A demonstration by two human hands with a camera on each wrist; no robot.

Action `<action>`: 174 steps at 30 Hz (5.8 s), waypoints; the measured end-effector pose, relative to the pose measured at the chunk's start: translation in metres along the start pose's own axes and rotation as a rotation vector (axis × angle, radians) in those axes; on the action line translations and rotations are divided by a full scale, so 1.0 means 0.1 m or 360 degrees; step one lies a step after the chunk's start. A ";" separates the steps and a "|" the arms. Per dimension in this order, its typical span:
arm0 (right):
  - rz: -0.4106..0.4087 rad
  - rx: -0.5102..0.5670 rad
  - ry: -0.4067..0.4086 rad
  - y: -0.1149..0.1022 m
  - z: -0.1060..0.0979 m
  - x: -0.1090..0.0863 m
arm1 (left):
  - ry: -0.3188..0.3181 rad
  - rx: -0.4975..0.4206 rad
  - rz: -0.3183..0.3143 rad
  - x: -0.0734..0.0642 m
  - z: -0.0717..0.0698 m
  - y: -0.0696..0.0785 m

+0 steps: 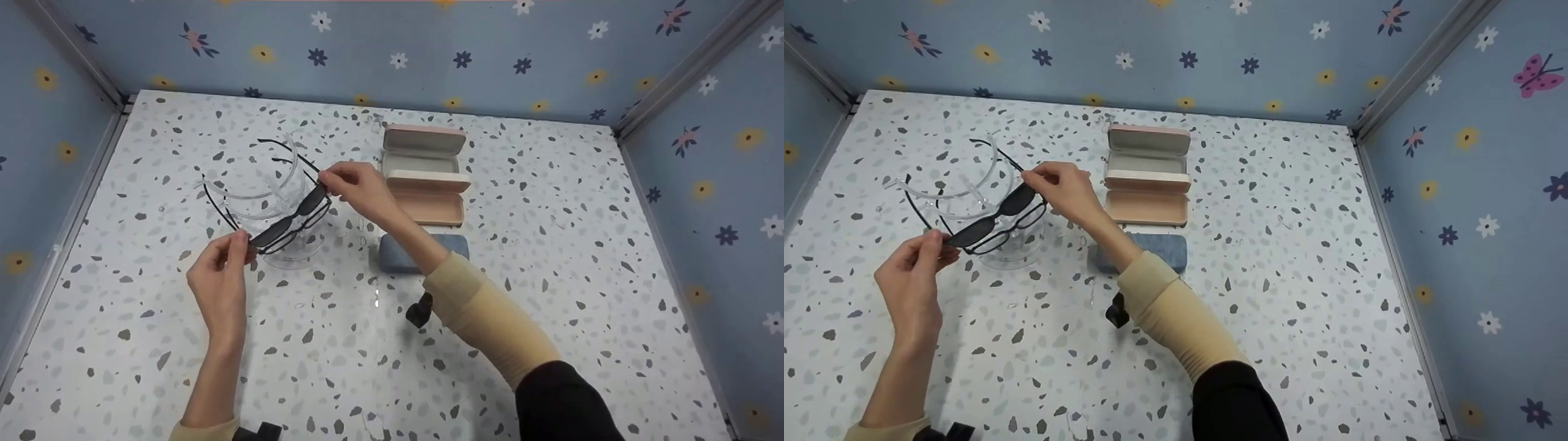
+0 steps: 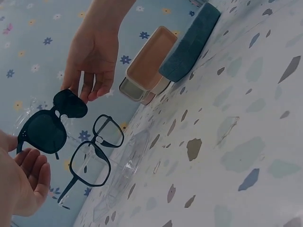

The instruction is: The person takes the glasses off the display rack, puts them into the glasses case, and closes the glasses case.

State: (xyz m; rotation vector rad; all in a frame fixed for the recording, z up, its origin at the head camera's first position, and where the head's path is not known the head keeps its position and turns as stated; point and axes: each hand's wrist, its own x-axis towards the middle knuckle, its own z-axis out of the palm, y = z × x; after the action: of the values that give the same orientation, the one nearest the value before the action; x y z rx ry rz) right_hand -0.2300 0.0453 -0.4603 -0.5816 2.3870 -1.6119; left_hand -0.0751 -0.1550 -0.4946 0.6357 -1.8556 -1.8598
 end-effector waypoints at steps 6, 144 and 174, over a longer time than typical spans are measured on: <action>-0.0013 0.0068 -0.0042 0.00 -0.07 -0.07 | 0.0019 -0.0098 -0.0008 -0.14 0.04 0.00; 0.0030 0.0397 0.0940 0.69 -1.21 -1.62 | -0.0668 -0.0029 0.0441 -0.50 1.55 -0.08; 0.0089 0.0416 0.0978 0.69 -1.21 -1.66 | -0.0750 0.0031 0.0439 -0.48 1.54 -0.12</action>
State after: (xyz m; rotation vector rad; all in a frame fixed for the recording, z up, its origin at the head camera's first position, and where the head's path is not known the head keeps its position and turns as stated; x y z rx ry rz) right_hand -0.1406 0.2411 -0.4857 0.0471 2.4624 -2.2819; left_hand -0.1284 -0.0027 -0.5061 -0.0703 -2.1159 -1.9155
